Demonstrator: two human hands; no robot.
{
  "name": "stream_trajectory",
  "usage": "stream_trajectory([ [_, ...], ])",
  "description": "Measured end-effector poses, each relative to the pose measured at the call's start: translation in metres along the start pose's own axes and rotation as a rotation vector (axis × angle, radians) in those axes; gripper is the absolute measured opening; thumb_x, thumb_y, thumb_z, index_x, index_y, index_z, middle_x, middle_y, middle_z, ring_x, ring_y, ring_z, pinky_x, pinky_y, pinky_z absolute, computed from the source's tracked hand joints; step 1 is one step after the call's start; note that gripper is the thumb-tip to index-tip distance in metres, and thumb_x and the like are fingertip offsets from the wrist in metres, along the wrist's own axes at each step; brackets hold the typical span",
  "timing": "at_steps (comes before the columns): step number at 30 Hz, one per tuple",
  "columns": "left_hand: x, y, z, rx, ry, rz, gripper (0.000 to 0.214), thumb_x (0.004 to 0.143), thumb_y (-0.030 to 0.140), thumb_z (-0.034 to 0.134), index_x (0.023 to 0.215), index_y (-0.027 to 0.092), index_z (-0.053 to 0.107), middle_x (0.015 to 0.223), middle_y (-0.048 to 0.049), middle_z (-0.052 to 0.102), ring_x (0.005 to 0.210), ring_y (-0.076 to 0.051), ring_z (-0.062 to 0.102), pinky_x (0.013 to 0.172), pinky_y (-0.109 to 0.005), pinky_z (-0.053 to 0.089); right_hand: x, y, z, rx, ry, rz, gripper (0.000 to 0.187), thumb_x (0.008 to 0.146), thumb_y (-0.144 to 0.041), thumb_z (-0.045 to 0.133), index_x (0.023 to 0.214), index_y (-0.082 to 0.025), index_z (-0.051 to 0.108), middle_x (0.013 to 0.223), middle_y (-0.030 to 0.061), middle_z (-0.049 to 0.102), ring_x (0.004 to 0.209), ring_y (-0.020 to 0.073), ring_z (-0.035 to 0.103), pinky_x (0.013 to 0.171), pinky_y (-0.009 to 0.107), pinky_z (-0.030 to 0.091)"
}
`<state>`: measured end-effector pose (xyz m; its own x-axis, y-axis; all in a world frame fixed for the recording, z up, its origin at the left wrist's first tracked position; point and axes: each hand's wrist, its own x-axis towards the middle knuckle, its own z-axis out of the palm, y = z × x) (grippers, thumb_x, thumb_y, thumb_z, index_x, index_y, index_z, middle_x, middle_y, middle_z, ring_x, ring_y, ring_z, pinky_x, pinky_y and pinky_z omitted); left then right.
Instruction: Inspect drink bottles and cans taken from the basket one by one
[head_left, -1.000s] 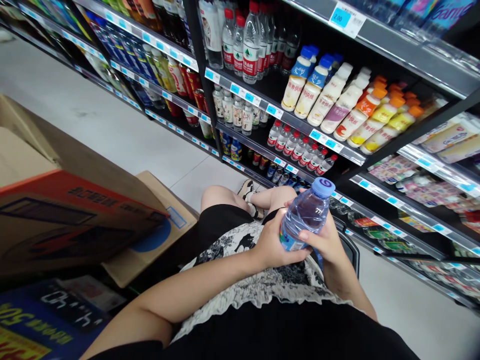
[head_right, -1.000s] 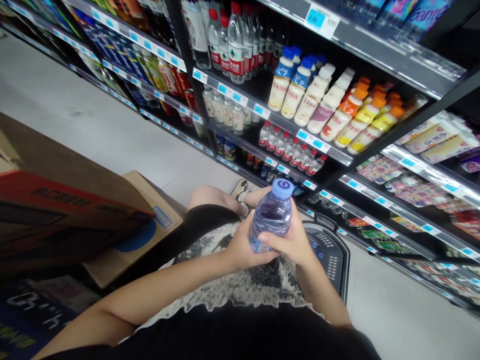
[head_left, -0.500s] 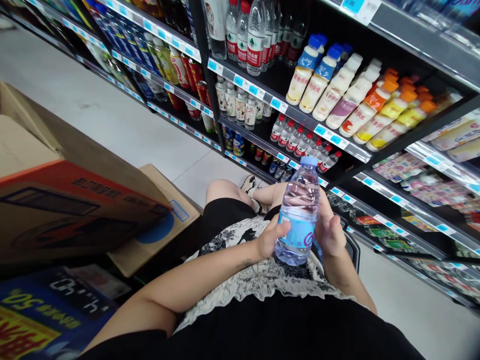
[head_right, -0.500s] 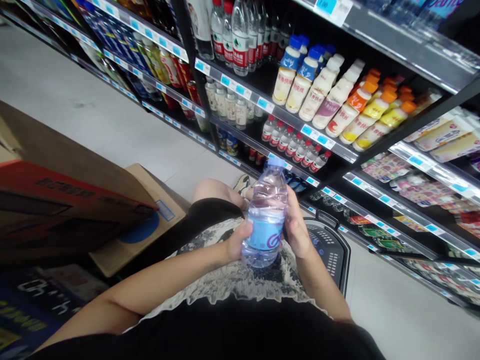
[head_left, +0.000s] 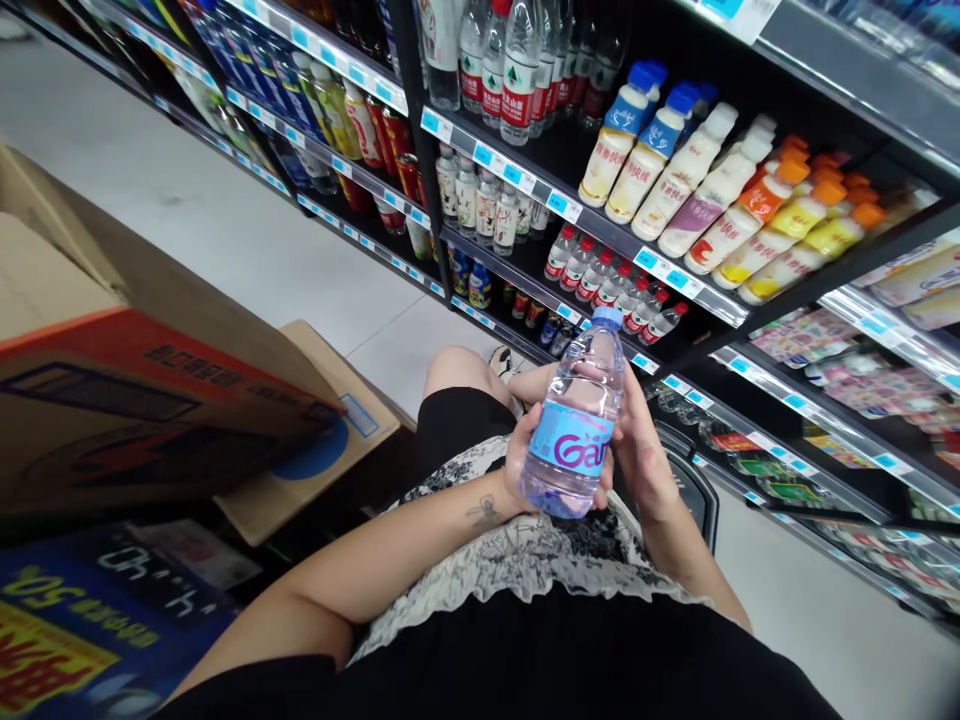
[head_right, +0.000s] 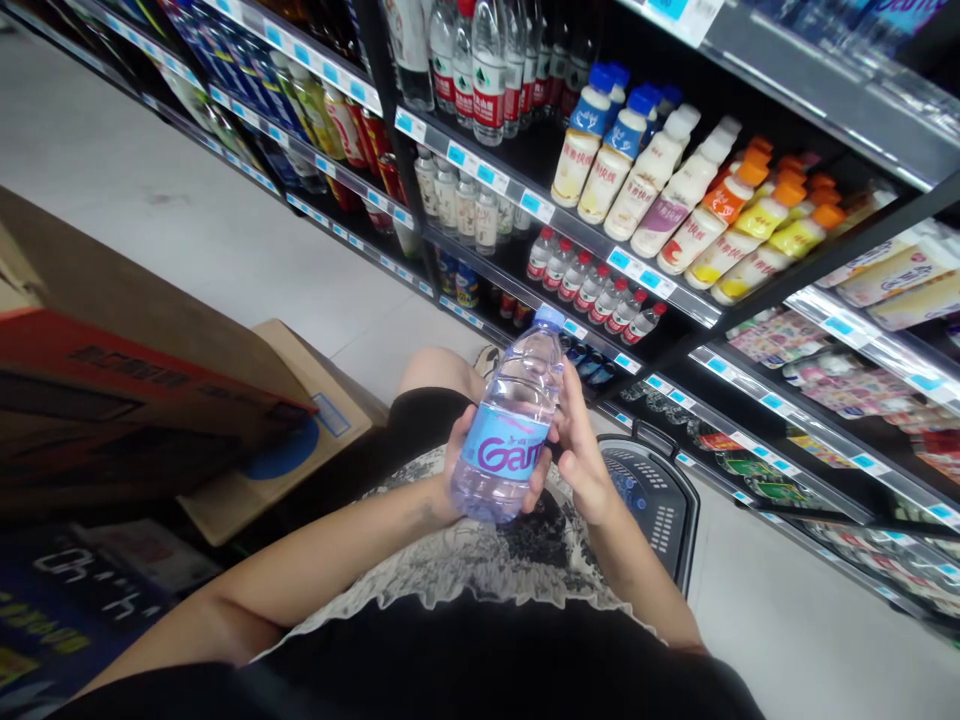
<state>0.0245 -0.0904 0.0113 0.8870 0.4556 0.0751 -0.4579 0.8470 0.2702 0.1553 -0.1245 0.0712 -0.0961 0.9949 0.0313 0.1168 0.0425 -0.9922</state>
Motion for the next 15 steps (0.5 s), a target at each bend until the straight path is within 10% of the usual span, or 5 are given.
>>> stream_trajectory([
  [9,-0.001,0.009,-0.011,-0.266,0.034,-0.138,0.06,0.081,0.071,0.048,0.095,0.015,0.064,0.052,0.0053,0.039,0.037,-0.006,0.023,0.039,-0.021,0.019,0.005,0.024,-0.009,0.119,-0.015,0.03,0.097,0.085,-0.068,0.059,0.157,-0.031,0.007,0.154,0.0087,0.037,0.141,0.0282,0.038,0.117,0.05,0.032],
  [15,-0.004,0.007,-0.024,-0.25,-0.067,-0.22,0.071,0.074,0.076,0.052,0.097,0.011,0.068,0.054,0.0005,0.051,0.036,-0.009,0.034,0.037,-0.021,0.021,0.019,0.057,-0.003,0.312,0.112,0.161,0.071,0.078,-0.067,0.068,0.135,-0.027,0.055,0.116,0.0075,0.068,0.108,0.0285,0.063,0.101,0.046,0.049],
])
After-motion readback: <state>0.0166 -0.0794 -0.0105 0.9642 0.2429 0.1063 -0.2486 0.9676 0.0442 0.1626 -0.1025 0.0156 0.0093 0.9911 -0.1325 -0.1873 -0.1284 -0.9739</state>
